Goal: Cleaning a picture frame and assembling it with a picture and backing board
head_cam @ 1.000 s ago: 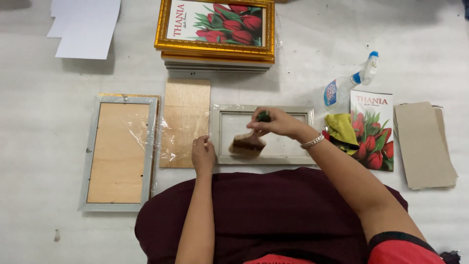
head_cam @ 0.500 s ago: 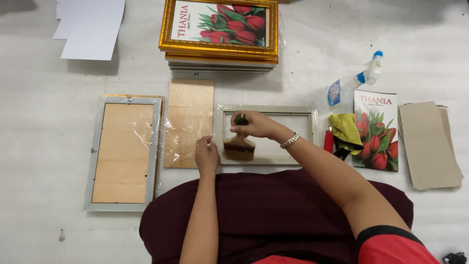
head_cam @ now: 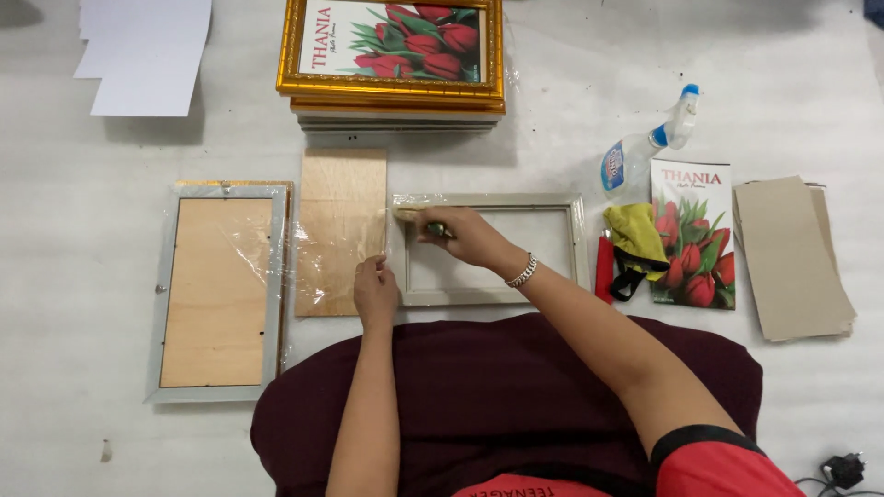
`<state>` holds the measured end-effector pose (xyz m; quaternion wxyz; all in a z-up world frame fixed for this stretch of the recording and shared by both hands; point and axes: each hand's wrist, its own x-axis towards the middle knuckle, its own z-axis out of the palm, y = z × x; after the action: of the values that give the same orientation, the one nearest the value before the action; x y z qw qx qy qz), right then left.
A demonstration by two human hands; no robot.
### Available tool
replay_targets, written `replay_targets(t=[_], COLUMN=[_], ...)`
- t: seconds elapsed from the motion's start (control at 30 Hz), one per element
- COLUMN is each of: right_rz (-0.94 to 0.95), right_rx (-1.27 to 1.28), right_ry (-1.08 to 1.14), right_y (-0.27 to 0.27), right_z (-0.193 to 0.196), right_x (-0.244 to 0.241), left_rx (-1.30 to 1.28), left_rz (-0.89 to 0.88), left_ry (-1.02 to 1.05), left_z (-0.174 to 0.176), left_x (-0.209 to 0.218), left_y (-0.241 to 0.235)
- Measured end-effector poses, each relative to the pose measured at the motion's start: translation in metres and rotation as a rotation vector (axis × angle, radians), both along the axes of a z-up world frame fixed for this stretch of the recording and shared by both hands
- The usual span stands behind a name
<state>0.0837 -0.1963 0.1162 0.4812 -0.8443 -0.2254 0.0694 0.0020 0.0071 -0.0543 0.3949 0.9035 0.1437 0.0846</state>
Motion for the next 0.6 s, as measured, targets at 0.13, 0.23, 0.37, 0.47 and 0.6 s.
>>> replay_targets(t=[0.13,0.23,0.37,0.47,0.6], right_rz=[0.031,-0.057,-0.217,-0.273,-0.599], right_rx=[-0.050,-0.190,-0.485,-0.859,0.005], right_ry=[-0.001,0.039,0.085,0.058,0.221], right_y=[-0.050,-0.116,-0.184,-0.185,-0.111], right_z=[-0.003,0.006,0.039,0.050,0.030], right_x=[-0.008,-0.018,-0.036,-0.042,-0.031], left_rx=[-0.003,-0.022,-0.013,-0.028,-0.032], left_rz=[0.006,0.001,-0.003,-0.007,0.029], left_ry=[0.050,0.058,0.044,0.006,0.003], left_z=[0.005,-0.002,-0.004,0.000,0.016], left_x=[-0.001,0.001,0.001,0.001,-0.001], left_y=[0.001,0.001,-0.002,-0.004,-0.004])
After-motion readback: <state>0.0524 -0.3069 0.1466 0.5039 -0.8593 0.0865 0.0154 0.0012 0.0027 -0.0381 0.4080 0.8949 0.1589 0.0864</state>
